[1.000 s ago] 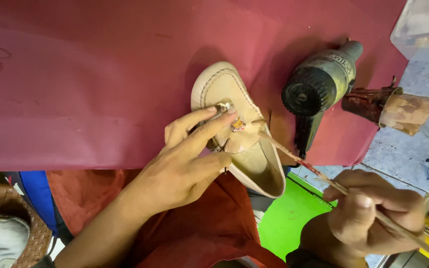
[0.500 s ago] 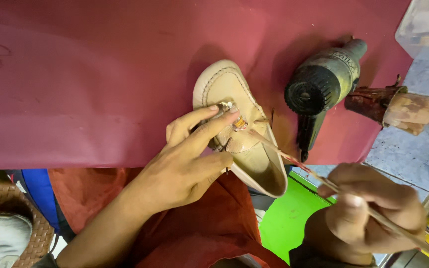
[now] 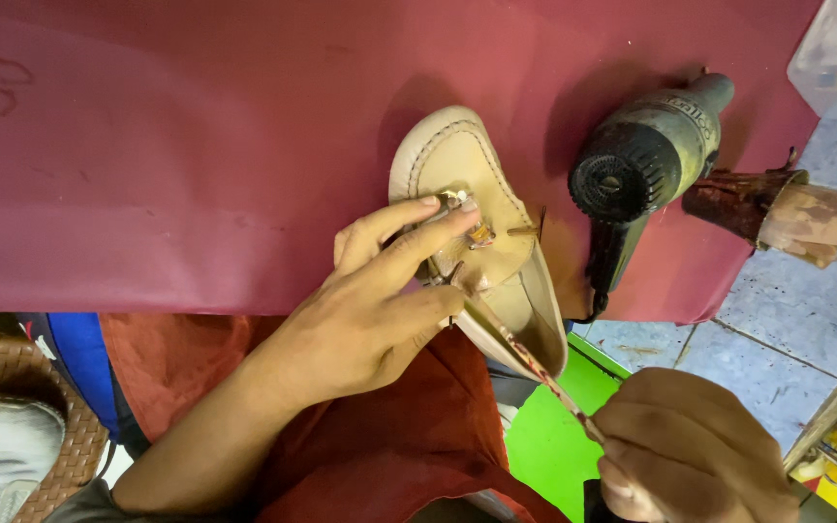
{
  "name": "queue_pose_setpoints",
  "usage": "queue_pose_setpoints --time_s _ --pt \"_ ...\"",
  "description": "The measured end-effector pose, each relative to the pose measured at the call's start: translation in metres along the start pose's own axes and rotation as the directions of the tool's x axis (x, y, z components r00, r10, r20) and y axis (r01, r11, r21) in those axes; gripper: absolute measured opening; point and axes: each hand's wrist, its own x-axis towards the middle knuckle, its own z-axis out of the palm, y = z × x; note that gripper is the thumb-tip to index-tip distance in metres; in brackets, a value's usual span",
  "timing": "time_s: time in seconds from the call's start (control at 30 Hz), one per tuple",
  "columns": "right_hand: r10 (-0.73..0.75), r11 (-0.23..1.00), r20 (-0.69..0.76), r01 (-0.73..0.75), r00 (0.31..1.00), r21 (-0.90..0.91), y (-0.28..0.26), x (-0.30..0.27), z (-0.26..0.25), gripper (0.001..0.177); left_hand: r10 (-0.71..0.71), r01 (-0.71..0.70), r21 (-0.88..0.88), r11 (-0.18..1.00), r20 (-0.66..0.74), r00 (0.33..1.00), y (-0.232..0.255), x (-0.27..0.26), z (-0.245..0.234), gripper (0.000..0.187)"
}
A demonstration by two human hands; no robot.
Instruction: The person repairs a beige slip-on shoe by applying a clear adhesive with a brush to a small area on the upper and then drying it with a heat gun. The shoe is held steady while the adhesive is applied and dried in short bursts.
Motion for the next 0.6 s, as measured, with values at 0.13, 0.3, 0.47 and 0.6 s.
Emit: queue_pose_setpoints --time_s 0.13,0.3,0.47,0.6 --pt "-0.024 0.998 -0.002 0.024 1.0 0.052 0.005 0.015 -0.007 0.016 0.0 0.0 0.005 1.0 0.016 1.0 0.0 0.0 0.0 0.022" --pt "0.161 0.977 -0.036 -0.154 0.986 0.145 0.013 0.015 -0.007 0.026 -0.012 0.012 -0.004 1.0 0.013 1.0 0.003 0.001 -0.002 0.017" --pt "0.204 0.978 -0.339 -0.202 0.918 0.044 0.001 0.017 0.02 0.029 0.013 -0.014 0.015 1.0 0.013 1.0 0.002 0.002 -0.002 0.017" --pt "0.235 0.968 -0.447 -0.248 0.863 0.031 0.001 0.024 0.03 0.042 0.005 -0.005 0.026 1.0 0.017 1.0 0.003 0.003 -0.001 0.015"
